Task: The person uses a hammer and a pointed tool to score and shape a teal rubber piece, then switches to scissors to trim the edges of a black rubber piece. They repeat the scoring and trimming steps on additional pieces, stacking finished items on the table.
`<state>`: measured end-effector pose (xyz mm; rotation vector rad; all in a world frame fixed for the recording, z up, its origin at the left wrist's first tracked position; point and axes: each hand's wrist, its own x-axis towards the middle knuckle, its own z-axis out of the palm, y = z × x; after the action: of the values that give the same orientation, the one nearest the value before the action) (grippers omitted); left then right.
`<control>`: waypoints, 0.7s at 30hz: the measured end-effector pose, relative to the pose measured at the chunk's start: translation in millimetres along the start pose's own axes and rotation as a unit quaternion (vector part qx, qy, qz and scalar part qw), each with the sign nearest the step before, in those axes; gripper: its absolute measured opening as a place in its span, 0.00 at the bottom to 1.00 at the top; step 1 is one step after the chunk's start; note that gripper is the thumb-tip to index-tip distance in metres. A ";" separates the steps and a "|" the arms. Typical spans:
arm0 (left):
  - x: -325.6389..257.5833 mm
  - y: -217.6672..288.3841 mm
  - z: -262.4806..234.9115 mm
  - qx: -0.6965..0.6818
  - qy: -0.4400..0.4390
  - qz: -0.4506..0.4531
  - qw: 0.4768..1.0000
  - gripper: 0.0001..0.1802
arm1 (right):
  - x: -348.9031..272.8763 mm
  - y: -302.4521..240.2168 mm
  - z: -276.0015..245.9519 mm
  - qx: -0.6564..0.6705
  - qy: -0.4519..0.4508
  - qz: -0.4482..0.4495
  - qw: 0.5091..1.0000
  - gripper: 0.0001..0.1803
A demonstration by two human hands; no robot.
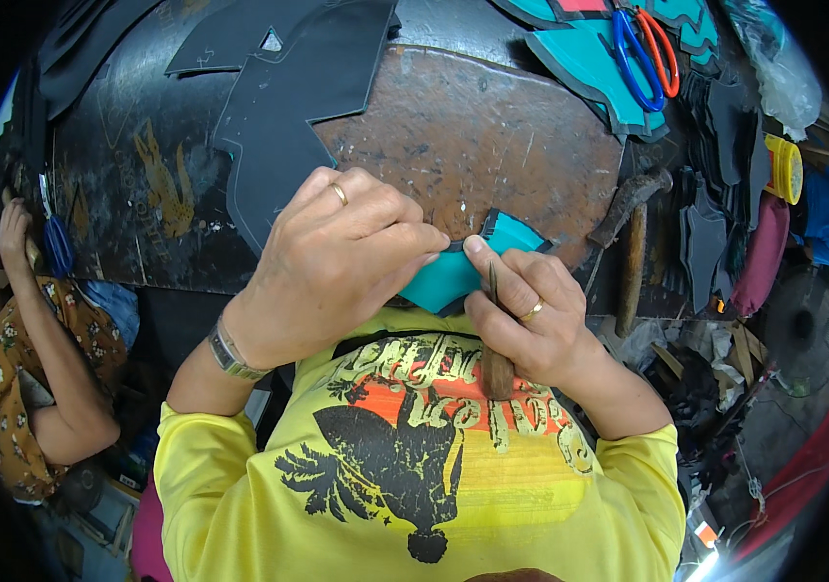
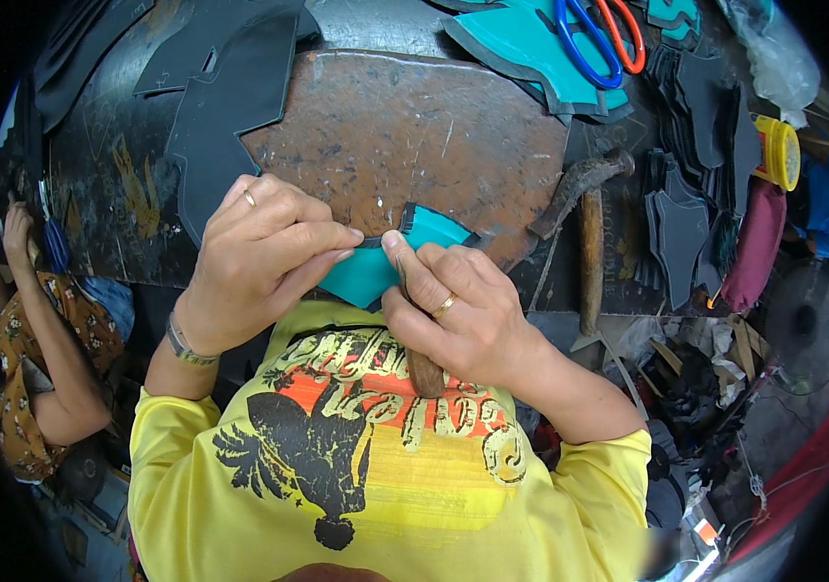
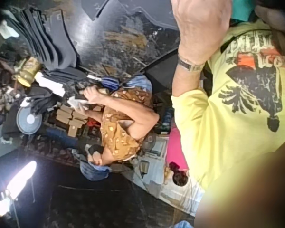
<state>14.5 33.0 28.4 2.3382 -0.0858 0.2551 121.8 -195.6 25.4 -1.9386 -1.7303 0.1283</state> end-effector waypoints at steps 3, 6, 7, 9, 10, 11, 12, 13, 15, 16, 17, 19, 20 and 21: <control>3.2 -3.7 -4.8 -0.014 -0.010 0.008 1.000 0.11 | 2.9 -2.5 -3.4 -0.001 -0.010 0.007 1.000 0.10; 6.3 -7.1 -5.9 -0.033 -0.021 0.025 0.999 0.11 | 5.9 -5.4 -6.8 -0.008 -0.022 0.012 1.000 0.11; 7.1 -7.8 -5.7 -0.029 -0.023 0.033 0.999 0.11 | 7.0 -6.2 -8.1 -0.007 -0.026 0.012 1.000 0.11; 7.7 -8.6 -5.0 -0.021 -0.027 0.048 0.998 0.10 | 9.2 -8.2 -10.7 -0.015 -0.041 0.009 0.999 0.12; 8.0 -9.1 -4.2 -0.020 -0.024 0.052 0.998 0.10 | 10.1 -9.8 -11.9 -0.023 -0.052 0.007 0.998 0.12; 8.5 -9.9 -3.3 -0.021 -0.020 0.055 0.998 0.10 | 11.0 -11.5 -12.8 -0.032 -0.057 0.004 0.998 0.12; 9.1 -10.6 -2.5 -0.022 -0.015 0.060 0.998 0.10 | 11.7 -14.0 -13.2 -0.045 -0.072 0.004 0.996 0.13; 9.6 -11.5 -1.8 -0.018 -0.016 0.062 0.998 0.10 | 12.1 -17.0 -13.3 -0.058 -0.080 0.004 0.995 0.13; 10.9 -12.8 -0.9 -0.011 -0.012 0.069 0.997 0.10 | 12.3 -22.6 -12.1 -0.084 -0.096 -0.003 0.992 0.13; 10.8 -12.2 -0.7 -0.005 -0.014 0.065 0.998 0.10 | 11.8 -24.9 -11.1 -0.098 -0.103 -0.009 0.990 0.14; 10.6 -11.3 -0.6 0.002 -0.014 0.062 0.998 0.11 | 10.7 -27.0 -10.2 -0.109 -0.122 -0.007 0.986 0.14; 8.5 -7.3 -2.2 0.009 -0.023 0.057 0.998 0.11 | 7.3 -30.6 -8.1 -0.111 -0.106 -0.009 0.988 0.13; 8.9 -7.0 -2.5 0.014 -0.026 0.059 0.998 0.10 | 5.6 -29.7 -5.6 -0.118 -0.096 -0.025 0.988 0.13; 9.1 -6.4 -3.3 0.018 -0.031 0.061 0.997 0.10 | 3.8 -29.1 -3.7 -0.091 -0.073 -0.007 0.993 0.13</control>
<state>23.8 40.0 28.1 2.3810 -0.2565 0.2472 98.0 -192.1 42.5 -2.0935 -1.9083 0.1132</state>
